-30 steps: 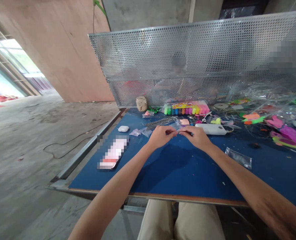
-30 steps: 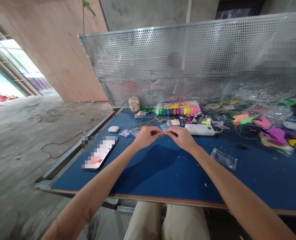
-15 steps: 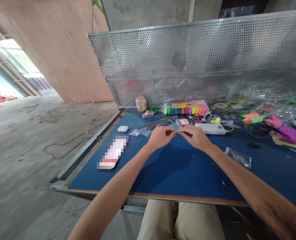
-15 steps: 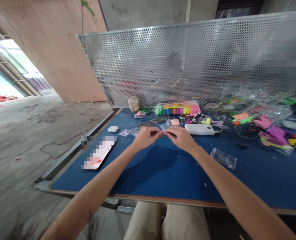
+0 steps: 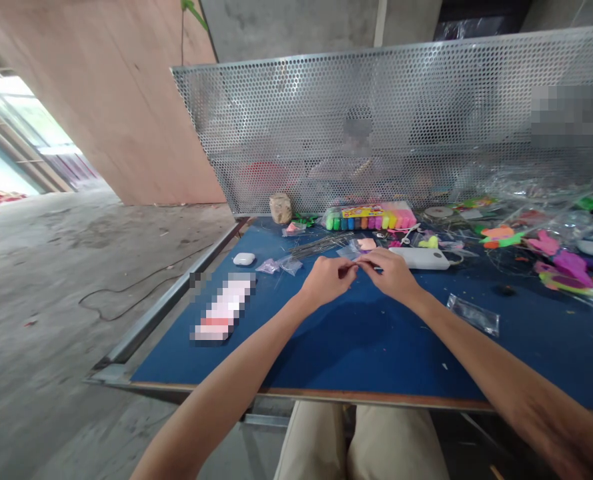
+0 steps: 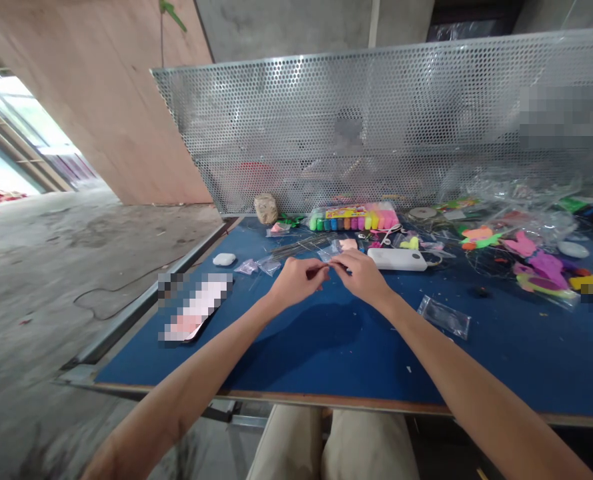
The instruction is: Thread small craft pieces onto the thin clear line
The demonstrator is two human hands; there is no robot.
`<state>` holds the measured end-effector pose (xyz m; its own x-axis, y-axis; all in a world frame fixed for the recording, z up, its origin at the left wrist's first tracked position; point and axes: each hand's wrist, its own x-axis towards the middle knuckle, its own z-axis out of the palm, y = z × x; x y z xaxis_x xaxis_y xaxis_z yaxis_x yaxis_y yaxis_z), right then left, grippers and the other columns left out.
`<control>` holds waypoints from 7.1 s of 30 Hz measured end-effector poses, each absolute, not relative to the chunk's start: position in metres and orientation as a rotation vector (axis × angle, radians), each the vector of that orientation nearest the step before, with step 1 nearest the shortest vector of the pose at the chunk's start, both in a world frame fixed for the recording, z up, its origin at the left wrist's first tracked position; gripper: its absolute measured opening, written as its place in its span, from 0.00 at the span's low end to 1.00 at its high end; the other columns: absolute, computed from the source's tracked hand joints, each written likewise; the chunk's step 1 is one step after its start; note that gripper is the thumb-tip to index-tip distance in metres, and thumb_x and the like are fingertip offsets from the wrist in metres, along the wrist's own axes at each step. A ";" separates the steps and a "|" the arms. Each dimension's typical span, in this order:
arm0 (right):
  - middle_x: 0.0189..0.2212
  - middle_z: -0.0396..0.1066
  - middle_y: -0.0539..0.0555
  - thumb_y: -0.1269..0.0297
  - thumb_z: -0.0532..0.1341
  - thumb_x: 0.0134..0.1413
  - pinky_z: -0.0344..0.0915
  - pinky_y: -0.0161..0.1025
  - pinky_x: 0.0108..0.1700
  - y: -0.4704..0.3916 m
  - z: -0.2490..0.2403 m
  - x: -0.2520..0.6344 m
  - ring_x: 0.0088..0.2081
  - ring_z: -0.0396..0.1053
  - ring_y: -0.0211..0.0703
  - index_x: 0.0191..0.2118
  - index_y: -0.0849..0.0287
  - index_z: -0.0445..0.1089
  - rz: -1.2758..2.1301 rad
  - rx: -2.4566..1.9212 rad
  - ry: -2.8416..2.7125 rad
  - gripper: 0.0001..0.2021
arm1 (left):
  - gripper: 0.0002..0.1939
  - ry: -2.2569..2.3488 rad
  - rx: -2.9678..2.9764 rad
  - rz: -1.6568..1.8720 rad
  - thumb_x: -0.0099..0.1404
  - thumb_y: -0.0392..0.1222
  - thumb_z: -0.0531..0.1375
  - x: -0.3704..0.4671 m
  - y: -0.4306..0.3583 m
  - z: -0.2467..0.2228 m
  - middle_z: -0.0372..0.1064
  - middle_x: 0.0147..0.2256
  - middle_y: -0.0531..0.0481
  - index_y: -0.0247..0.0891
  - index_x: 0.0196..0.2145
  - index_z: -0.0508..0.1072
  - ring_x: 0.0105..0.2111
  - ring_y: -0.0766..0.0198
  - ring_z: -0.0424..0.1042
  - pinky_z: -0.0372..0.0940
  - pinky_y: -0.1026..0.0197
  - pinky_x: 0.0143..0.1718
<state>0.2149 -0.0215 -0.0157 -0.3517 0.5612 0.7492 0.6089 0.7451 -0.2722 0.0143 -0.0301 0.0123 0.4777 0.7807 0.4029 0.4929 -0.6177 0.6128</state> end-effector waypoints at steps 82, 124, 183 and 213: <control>0.18 0.53 0.44 0.42 0.50 0.65 0.49 0.36 0.24 -0.023 -0.016 0.216 0.21 0.51 0.36 0.31 0.55 0.60 1.056 -0.892 -1.864 0.21 | 0.20 0.598 1.165 0.778 0.52 0.43 0.73 0.011 -0.011 -0.006 0.75 0.37 0.43 0.34 0.42 0.79 0.27 0.74 0.66 0.59 0.67 0.29; 0.22 0.66 0.48 0.49 0.45 0.69 0.61 0.39 0.29 -0.038 -0.010 0.206 0.23 0.63 0.40 0.45 0.56 0.66 0.748 -0.882 -1.850 0.19 | 0.21 0.546 1.334 0.976 0.55 0.46 0.70 0.016 -0.013 0.001 0.60 0.24 0.57 0.37 0.27 0.59 0.24 0.72 0.61 0.56 0.65 0.30; 0.36 0.80 0.57 0.45 0.66 0.50 0.75 0.54 0.46 -0.018 -0.024 0.201 0.39 0.78 0.57 0.37 0.56 0.75 1.077 -0.878 -1.282 0.18 | 0.34 0.773 1.360 0.957 0.59 0.69 0.59 0.014 0.000 -0.014 0.72 0.35 0.44 0.32 0.43 0.76 0.32 0.64 0.69 0.66 0.61 0.36; 0.31 0.80 0.53 0.49 0.66 0.52 0.79 0.48 0.41 -0.032 -0.019 0.199 0.34 0.80 0.55 0.35 0.55 0.80 0.888 -0.948 -1.418 0.15 | 0.21 0.891 1.726 0.947 0.54 0.55 0.69 0.006 -0.012 0.003 0.78 0.35 0.46 0.35 0.38 0.82 0.33 0.62 0.73 0.64 0.62 0.36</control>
<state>0.1988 -0.0320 -0.0189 -0.0182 0.9226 0.3854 0.0555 0.3858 -0.9209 0.0060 -0.0117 0.0032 0.4368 0.8765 0.2023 0.1486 -0.2921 0.9448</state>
